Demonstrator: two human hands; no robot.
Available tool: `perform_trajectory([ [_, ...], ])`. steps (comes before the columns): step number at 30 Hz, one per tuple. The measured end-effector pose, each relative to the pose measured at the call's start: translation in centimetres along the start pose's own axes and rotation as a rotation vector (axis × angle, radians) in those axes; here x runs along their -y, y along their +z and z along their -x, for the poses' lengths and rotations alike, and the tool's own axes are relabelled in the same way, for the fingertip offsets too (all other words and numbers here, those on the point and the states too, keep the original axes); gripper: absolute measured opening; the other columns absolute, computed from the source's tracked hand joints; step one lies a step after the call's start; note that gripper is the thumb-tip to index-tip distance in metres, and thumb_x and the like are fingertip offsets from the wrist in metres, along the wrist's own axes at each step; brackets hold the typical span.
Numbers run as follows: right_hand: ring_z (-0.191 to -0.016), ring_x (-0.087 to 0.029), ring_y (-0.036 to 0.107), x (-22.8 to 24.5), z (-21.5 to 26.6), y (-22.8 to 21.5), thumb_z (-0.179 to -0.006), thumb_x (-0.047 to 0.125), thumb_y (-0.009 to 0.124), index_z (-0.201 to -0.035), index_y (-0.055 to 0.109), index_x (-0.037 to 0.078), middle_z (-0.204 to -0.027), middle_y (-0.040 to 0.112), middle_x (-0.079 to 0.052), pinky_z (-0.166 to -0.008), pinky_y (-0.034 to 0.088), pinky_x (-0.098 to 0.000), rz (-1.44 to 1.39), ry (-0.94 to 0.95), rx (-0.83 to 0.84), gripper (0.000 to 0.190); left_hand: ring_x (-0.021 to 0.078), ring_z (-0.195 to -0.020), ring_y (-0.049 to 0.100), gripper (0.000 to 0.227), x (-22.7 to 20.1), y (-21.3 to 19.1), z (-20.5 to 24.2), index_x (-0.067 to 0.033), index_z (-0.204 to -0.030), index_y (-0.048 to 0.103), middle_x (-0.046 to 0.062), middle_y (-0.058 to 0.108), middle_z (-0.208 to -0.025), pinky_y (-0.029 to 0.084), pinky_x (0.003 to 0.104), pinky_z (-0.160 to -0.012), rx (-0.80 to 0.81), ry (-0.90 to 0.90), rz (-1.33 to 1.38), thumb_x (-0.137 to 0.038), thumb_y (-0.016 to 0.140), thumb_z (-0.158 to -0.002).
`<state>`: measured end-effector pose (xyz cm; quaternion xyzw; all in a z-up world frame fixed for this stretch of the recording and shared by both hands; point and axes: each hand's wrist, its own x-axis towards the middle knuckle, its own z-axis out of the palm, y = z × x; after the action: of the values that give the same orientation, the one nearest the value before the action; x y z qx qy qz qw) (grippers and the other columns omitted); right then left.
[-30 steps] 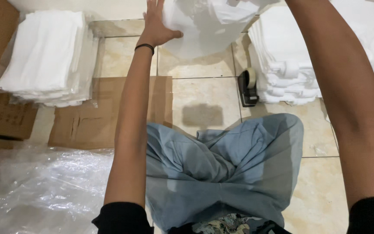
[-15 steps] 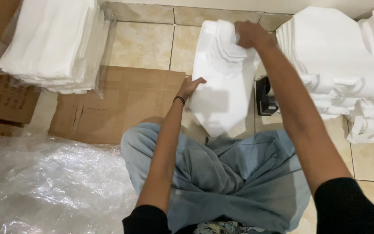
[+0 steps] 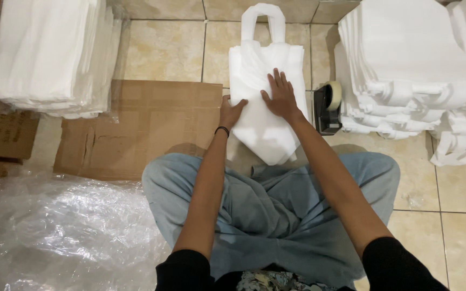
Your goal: The person sits on the floor and packs white folded garments into clear plastic bags. They use a tape dispenser to seal the bags and place the finished packages into a cardboard box. The person also handles a stack of white tote bags, folding them and placing them into a bag.
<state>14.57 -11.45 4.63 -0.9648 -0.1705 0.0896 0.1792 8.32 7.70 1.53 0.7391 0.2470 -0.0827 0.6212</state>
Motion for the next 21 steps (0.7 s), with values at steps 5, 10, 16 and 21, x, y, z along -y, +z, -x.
perform_trajectory([
  [5,-0.148,-0.035,0.026,-1.5,3.9,0.8,-0.104,0.038,0.044,-0.15,0.04,0.009,-0.159,0.03,-0.019,-0.121,0.021,-0.0537,-0.101,-0.082,-0.154,0.055,0.0306,-0.117,0.062,0.079,0.4,-0.4,-2.1,-0.017,-0.146,0.042,0.018,0.063,-0.125,0.053,0.041,-0.098,-0.022,0.057,-0.085,-0.047,0.078,-0.082],
  [10,-0.125,-0.022,0.055,-6.3,3.7,3.7,-0.091,0.025,0.067,-0.12,0.065,0.021,-0.128,0.062,-0.002,-0.109,0.037,-0.045,-0.15,-0.19,-0.505,0.03,0.0468,-0.135,0.046,0.076,-2.6,0.3,2.2,-0.0153,-0.156,0.025,0.031,0.046,-0.142,0.039,0.058,-0.113,-0.03,0.207,-0.265,-0.037,0.064,-0.094],
  [16,-0.116,-0.026,0.052,-9.1,3.8,3.6,-0.083,0.05,0.074,-0.122,0.063,0.019,-0.12,0.051,-0.003,-0.102,0.04,-0.0427,-0.249,-0.07,-0.616,0.051,0.0419,-0.13,0.052,0.064,-0.7,1.4,0.0,-0.0341,-0.152,0.033,0.023,0.05,-0.135,0.042,0.049,-0.11,-0.068,0.222,-0.193,-0.038,0.063,-0.095],
  [21,-0.145,-0.042,0.029,-8.7,5.6,1.5,-0.087,0.061,0.072,-0.154,0.019,0.003,-0.155,0.028,-0.026,-0.119,0.025,-0.0533,-0.616,0.374,-0.152,0.104,0.0401,-0.128,0.054,0.057,-1.2,1.8,1.2,-0.0334,-0.15,0.033,0.021,0.048,-0.132,0.044,0.048,-0.109,-0.077,0.186,-0.23,-0.038,0.058,-0.099],
])
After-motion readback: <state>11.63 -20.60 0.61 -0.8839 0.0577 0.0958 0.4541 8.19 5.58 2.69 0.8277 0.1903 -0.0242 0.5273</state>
